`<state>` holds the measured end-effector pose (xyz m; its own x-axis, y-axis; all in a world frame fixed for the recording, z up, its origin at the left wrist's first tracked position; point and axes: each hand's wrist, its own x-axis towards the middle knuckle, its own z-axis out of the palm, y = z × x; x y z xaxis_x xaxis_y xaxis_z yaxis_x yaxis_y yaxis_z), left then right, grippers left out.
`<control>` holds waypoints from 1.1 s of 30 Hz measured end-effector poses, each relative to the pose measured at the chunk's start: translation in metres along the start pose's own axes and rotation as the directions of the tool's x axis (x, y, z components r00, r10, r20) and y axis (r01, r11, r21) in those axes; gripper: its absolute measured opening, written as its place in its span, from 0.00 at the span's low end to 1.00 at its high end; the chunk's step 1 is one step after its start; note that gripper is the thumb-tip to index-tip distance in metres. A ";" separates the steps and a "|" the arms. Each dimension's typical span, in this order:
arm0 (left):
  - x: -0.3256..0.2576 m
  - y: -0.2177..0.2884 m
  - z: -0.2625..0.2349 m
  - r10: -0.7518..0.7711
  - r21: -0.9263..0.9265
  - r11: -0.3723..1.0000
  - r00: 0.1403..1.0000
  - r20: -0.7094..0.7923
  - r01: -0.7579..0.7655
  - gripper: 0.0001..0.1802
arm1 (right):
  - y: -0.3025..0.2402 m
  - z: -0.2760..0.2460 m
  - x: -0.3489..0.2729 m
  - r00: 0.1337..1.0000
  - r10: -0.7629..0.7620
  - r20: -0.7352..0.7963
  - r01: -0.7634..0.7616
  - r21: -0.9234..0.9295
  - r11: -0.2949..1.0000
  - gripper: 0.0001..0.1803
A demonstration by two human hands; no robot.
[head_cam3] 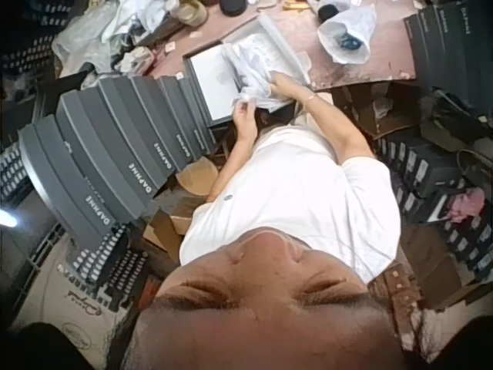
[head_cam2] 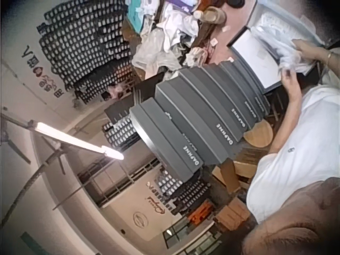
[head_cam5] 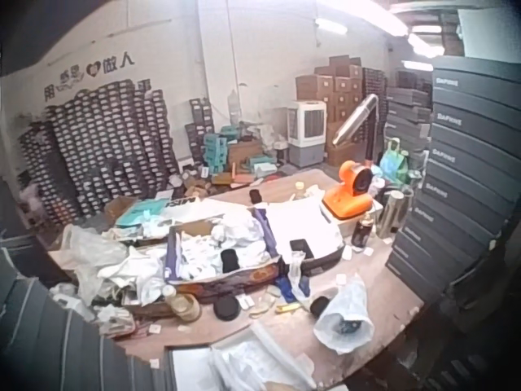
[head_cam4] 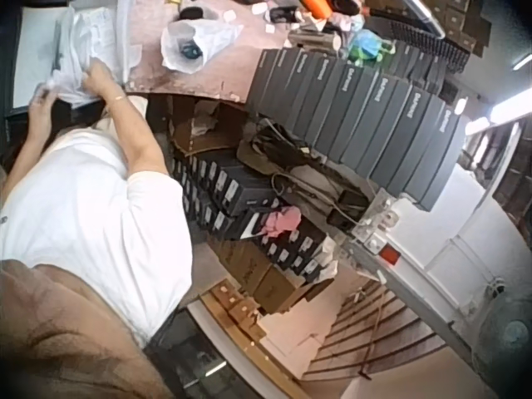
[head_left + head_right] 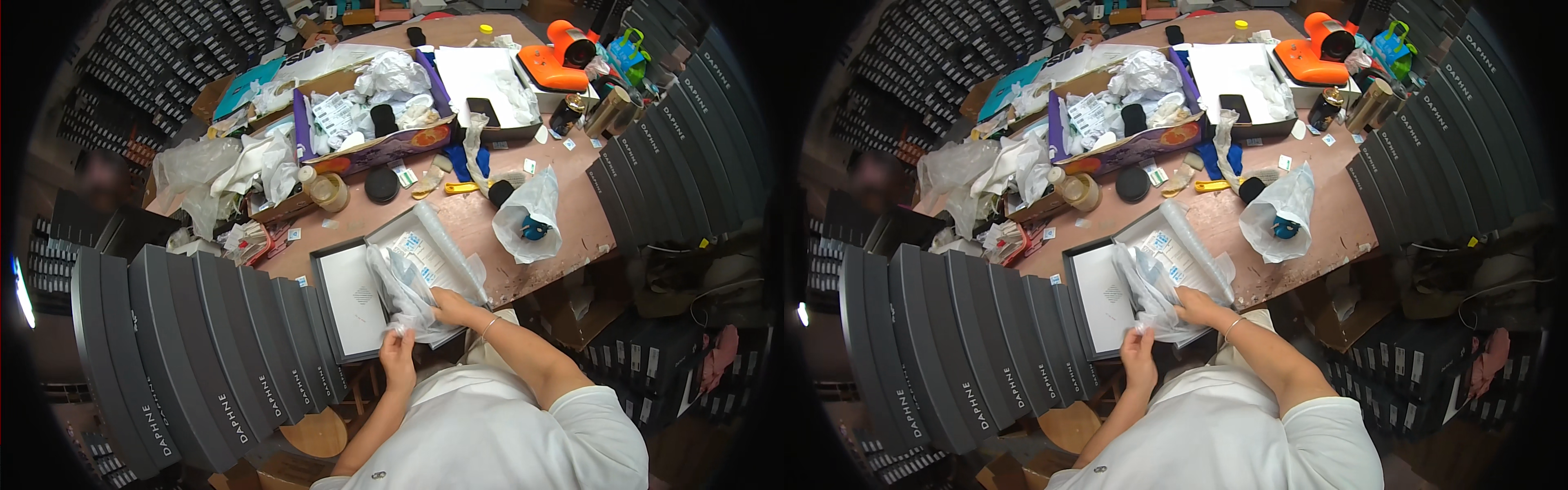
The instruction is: Inspecting and packaging pairs of high-heeled shoes into boxes.
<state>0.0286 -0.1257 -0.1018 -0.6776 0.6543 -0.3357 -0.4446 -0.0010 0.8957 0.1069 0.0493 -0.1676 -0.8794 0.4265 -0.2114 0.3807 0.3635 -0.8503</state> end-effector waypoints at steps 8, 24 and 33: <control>0.005 0.025 0.014 0.262 0.525 0.557 0.736 0.624 -0.643 0.11 | -0.013 0.010 -0.003 0.996 -0.045 -0.079 0.025 -0.243 0.970 0.24; 0.096 0.052 0.067 0.264 0.670 0.247 0.714 0.649 -0.700 0.13 | 0.011 -0.237 -0.100 0.628 -0.029 -0.778 -0.409 -0.361 0.838 0.12; 0.146 0.018 0.077 -0.429 0.745 -0.023 0.680 0.595 -0.666 0.27 | -0.026 -0.284 -0.080 0.521 -0.137 -0.842 -0.148 -0.247 0.958 0.11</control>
<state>-0.0335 0.0284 -0.1119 0.0785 0.8948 -0.4395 0.8982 0.1278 0.4206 0.2486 0.2407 0.0084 -0.2695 0.8704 0.4120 0.5655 0.4894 -0.6639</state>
